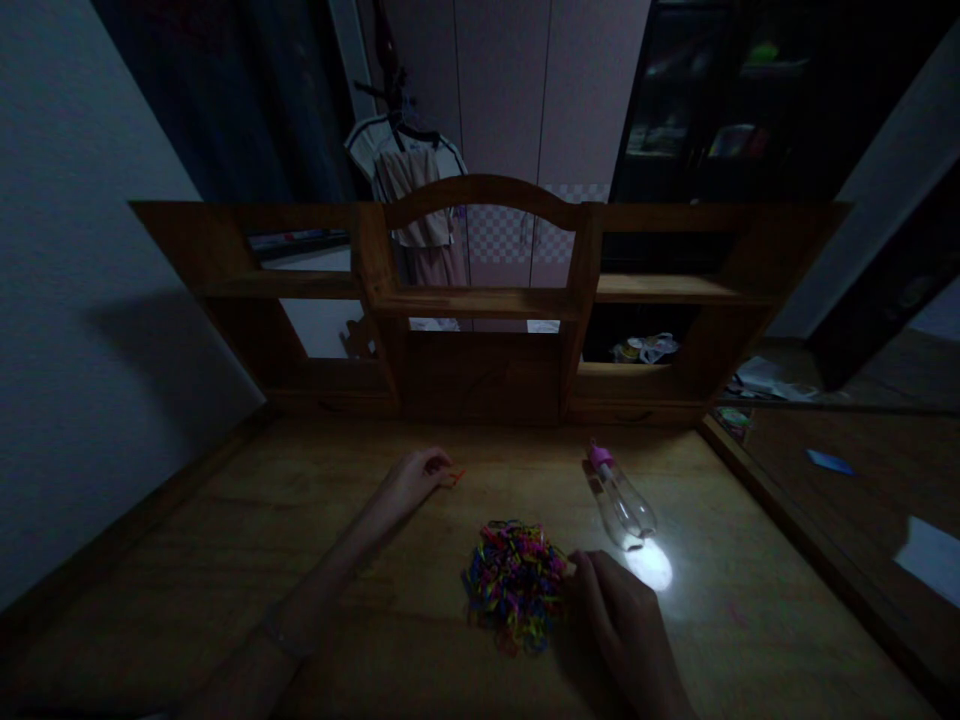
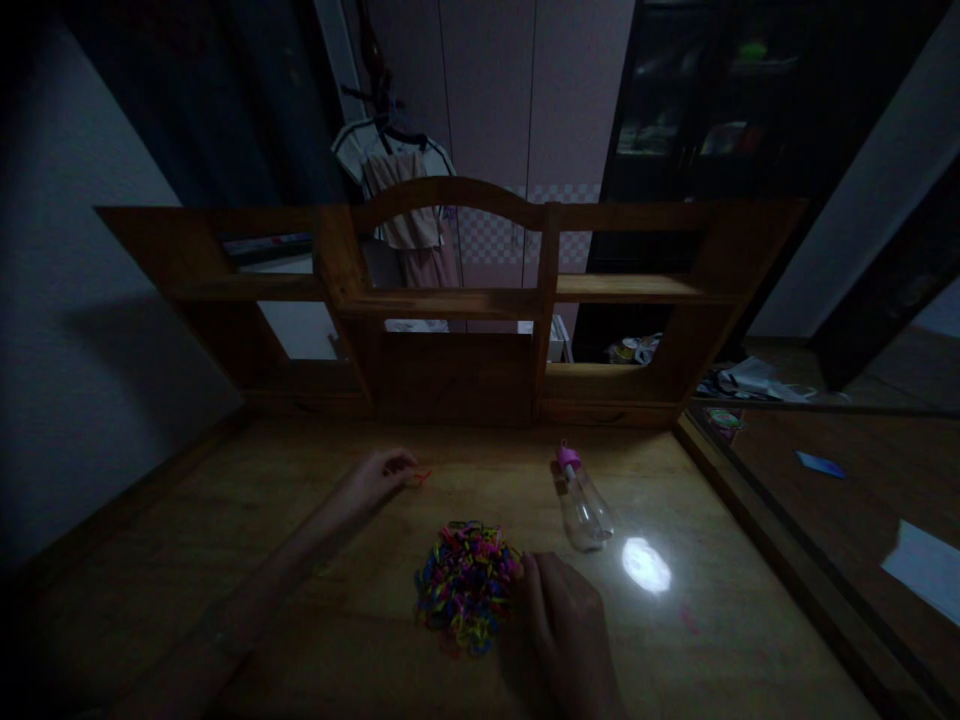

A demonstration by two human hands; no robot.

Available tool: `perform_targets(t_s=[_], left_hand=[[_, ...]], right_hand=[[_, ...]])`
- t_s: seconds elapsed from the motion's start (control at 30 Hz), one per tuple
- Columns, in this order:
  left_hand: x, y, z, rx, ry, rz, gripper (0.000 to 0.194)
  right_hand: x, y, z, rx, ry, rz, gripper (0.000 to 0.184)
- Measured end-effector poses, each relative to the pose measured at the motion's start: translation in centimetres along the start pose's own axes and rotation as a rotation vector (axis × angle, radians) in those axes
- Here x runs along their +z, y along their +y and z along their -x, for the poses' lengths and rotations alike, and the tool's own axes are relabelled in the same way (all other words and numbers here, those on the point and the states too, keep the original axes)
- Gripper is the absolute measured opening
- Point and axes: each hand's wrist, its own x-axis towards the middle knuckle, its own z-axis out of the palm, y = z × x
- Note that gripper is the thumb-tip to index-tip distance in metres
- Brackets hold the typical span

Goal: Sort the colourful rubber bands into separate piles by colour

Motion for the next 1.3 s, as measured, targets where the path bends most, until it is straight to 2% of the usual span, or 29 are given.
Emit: perform_targets(t_s=[0.13,0.23,0.3,0.47,0.57,0.63,0.73,0.83,0.9,1.0,1.13,1.3], left_hand=[[0.0,-0.4,-0.5,0.009,0.005,-0.007,0.025],[-0.2,-0.3,0.3,0.010,0.016,0.026,0.027],[-0.5,0.2,1.5,0.009,-0.007,0.054,0.025],[-0.7,2.4,6.0,-0.069,-0.171,0.123,0.023],[-0.2,3.3,8.3,-0.131,-0.202,0.178,0.023],[0.2,3.3,8.7,-0.132,-0.202,0.182,0.022],[0.6,2.8,7.1,-0.110,-0.123,0.140,0.022],[0.6,2.0,4.0,-0.069,0.001,0.022,0.023],[0.5,1.7,2.3,-0.049,0.023,-0.046,0.024],[1.0,1.8,1.3,0.006,-0.028,-0.164,0.025],[2.8,3.3,1.9,0.089,-0.055,-0.264,0.020],[5.6,5.7,1.7,0.303,-0.272,-0.177,0.016]], right_hand=[[0.1,0.2,0.1,0.006,0.012,0.002,0.030],[0.1,0.4,0.0,0.004,0.010,0.007,0.030],[0.1,0.4,0.0,0.007,0.010,0.012,0.031],[0.0,0.1,-0.1,-0.008,0.000,-0.004,0.031],[-0.1,0.1,-0.1,-0.023,-0.005,0.011,0.031],[-0.1,0.2,-0.1,-0.028,-0.008,0.030,0.031],[-0.1,0.3,-0.1,-0.041,-0.009,0.037,0.032],[0.0,0.5,-0.1,-0.056,0.002,0.040,0.031],[0.0,0.6,0.0,-0.057,0.015,0.042,0.030],[0.1,0.7,0.1,-0.045,0.032,0.034,0.030],[0.1,0.6,0.1,-0.045,0.049,0.046,0.030],[0.1,0.3,0.0,-0.049,0.043,0.054,0.030]])
